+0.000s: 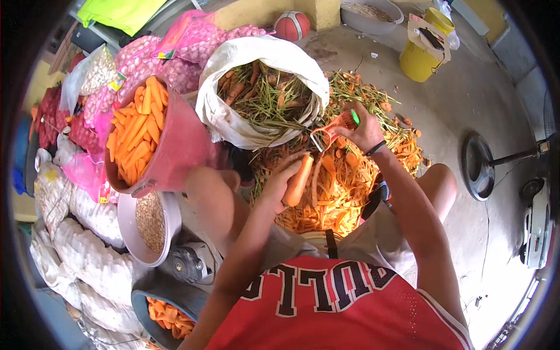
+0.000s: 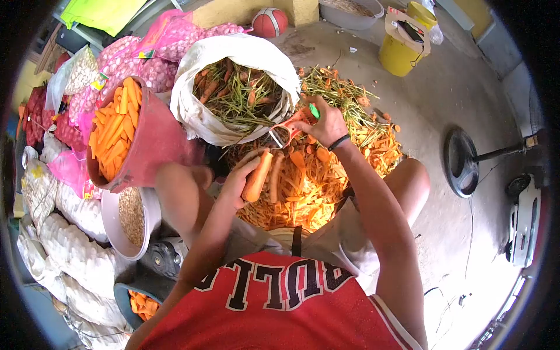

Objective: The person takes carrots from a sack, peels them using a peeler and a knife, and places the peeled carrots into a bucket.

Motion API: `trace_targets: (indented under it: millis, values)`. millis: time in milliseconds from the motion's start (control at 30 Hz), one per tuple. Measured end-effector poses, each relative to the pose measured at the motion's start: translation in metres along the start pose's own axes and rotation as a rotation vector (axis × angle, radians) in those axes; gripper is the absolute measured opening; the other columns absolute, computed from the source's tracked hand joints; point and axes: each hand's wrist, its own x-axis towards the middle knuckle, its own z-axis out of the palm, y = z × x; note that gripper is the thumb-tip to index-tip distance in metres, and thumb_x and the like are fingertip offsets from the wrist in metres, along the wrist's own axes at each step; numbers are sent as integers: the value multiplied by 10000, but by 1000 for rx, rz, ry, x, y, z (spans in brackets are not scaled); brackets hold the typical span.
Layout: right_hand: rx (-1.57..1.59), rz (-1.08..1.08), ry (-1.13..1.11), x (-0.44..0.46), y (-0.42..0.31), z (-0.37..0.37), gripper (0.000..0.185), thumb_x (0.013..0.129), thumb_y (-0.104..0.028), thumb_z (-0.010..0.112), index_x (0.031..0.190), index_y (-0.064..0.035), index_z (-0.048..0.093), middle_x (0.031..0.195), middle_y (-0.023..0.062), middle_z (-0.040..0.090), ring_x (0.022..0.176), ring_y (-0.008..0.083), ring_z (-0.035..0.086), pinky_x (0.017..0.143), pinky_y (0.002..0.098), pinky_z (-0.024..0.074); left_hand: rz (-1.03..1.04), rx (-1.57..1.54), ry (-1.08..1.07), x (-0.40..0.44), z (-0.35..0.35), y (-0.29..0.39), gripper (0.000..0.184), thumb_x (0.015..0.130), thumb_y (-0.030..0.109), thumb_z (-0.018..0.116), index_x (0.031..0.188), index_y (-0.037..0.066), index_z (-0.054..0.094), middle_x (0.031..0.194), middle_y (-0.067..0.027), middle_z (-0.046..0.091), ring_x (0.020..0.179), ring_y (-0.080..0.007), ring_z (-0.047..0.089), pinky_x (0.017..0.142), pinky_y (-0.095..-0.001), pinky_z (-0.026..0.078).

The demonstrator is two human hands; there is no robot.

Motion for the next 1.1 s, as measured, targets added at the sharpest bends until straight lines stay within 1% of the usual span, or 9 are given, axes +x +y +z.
trace_targets:
  millis: [233, 400, 467, 567, 667, 833, 933, 1000, 1100]
  values:
    - [-22, -309, -120, -23, -31, 17, 594, 623, -385, 892, 1044, -76, 609, 898, 97, 681, 798, 258, 689, 694, 353, 561, -85, -213, -107, 11, -15, -9, 312, 964, 224, 529, 1249, 99, 509, 1060, -58, 609, 866, -169, 630, 688, -310, 563]
    - [15, 9, 19, -9, -7, 2, 661, 683, -436, 845, 1113, -29, 552, 816, 137, 690, 680, 249, 694, 609, 362, 574, -52, -262, -100, 7, -7, -5, 339, 972, 274, 520, 1257, 91, 501, 990, -86, 611, 779, -165, 616, 626, -300, 525]
    - [45, -355, -61, -26, -34, 17, 646, 662, -421, 856, 1094, -32, 574, 826, 122, 678, 704, 269, 689, 631, 360, 570, -7, -252, -98, 15, -6, -5, 348, 977, 279, 509, 1270, 91, 505, 991, -85, 623, 787, -169, 624, 630, -309, 533]
    - [-56, -385, -135, -28, -41, 17, 609, 645, -404, 867, 1064, -57, 595, 834, 112, 664, 721, 285, 680, 647, 358, 565, 3, -150, -64, 17, -15, -15, 344, 980, 279, 501, 1267, 91, 526, 1008, -77, 628, 809, -153, 629, 643, -309, 543]
    - [29, 105, -21, -5, 1, 4, 591, 646, -410, 868, 1059, -84, 599, 842, 100, 664, 714, 278, 679, 642, 358, 562, -53, -67, -23, 2, -13, -12, 348, 984, 276, 488, 1269, 80, 532, 1070, -76, 628, 825, -144, 632, 695, -299, 549]
    - [15, -291, -122, -34, -54, 13, 545, 684, -388, 849, 1041, -63, 598, 841, 101, 668, 747, 282, 684, 692, 383, 563, 40, -207, -121, 14, -12, -9, 360, 987, 279, 486, 1269, 59, 532, 1160, -65, 619, 1024, -170, 618, 884, -329, 509]
    - [-2, -391, -81, -26, -36, 17, 584, 661, -394, 871, 1048, -46, 606, 819, 131, 675, 717, 267, 692, 673, 367, 571, 24, -79, -82, 4, -2, -6, 355, 982, 292, 497, 1246, 59, 542, 1113, -53, 629, 976, -162, 628, 823, -318, 533]
    - [5, -40, -20, -13, -15, 5, 611, 654, -399, 874, 1059, -30, 602, 813, 122, 677, 693, 231, 688, 648, 352, 573, -71, -88, -37, -5, -9, -7, 358, 969, 293, 523, 1240, 59, 539, 1051, -52, 625, 881, -151, 633, 710, -304, 551]
    - [0, -16, -1, -14, -17, 0, 561, 671, -358, 866, 1053, -52, 593, 829, 124, 688, 741, 260, 704, 663, 373, 571, -86, -185, -89, 1, -10, -4, 354, 957, 264, 550, 1250, 66, 533, 1048, -53, 609, 857, -145, 625, 699, -297, 553]
